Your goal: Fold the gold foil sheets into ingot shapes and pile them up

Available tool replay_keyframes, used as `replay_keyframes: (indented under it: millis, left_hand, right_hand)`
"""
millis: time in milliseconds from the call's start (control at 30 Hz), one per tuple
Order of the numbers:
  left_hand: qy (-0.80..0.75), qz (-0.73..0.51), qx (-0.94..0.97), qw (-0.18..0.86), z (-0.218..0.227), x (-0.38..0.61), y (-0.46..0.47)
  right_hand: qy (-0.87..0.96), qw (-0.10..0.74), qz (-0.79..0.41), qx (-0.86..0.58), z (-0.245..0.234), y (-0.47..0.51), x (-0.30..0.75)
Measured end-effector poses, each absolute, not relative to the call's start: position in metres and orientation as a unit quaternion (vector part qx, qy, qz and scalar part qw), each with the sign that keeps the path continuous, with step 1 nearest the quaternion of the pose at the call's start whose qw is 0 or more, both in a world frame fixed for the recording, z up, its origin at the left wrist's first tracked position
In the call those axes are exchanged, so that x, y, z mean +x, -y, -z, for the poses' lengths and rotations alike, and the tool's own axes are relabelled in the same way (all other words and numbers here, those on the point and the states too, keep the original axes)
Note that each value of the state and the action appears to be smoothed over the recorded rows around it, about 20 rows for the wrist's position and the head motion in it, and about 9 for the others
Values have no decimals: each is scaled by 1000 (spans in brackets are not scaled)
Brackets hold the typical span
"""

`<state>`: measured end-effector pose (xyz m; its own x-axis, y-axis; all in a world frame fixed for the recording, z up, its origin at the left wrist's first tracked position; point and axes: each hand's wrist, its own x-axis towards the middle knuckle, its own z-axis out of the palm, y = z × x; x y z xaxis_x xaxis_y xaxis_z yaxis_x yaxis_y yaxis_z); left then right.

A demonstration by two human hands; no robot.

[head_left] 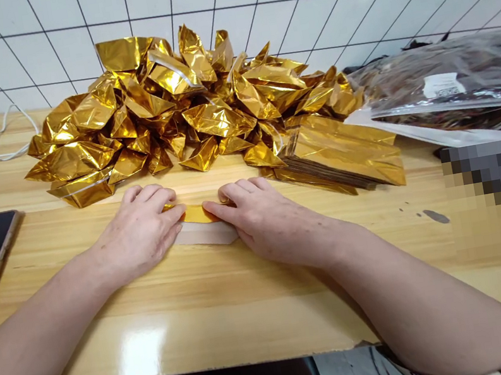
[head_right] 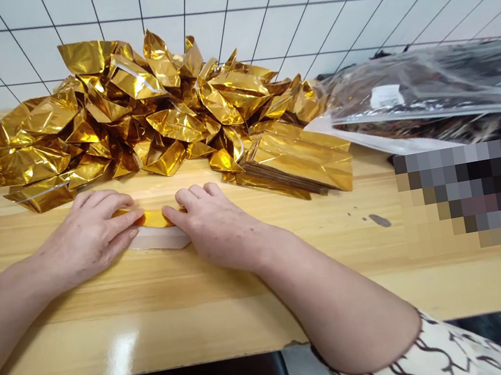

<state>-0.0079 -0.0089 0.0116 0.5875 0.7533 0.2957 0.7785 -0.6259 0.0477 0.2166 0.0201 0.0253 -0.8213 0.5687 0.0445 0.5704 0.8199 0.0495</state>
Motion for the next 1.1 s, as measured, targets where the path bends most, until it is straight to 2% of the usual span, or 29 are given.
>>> replay_keyframes:
  millis: [67, 233, 567, 933, 1100]
  left_hand:
    - [421, 146, -894, 53, -12, -5, 11]
    - [390, 104, -915, -2, -9, -4, 12]
    - [405, 74, -911, 17, -8, 0, 12]
    - [448, 102, -888, -31, -10, -5, 10]
    - [488, 78, -868, -42, -17, -14, 7]
  right_hand:
    - [954, 13, 30, -297, -25, -19, 216]
    - [955, 26, 26, -294, -25, -18, 217]
    - [957, 96, -51, -270, -19, -9, 205]
    - [940, 37, -10, -339, -22, -16, 207]
    - [938, 11, 7, -347, -26, -16, 209]
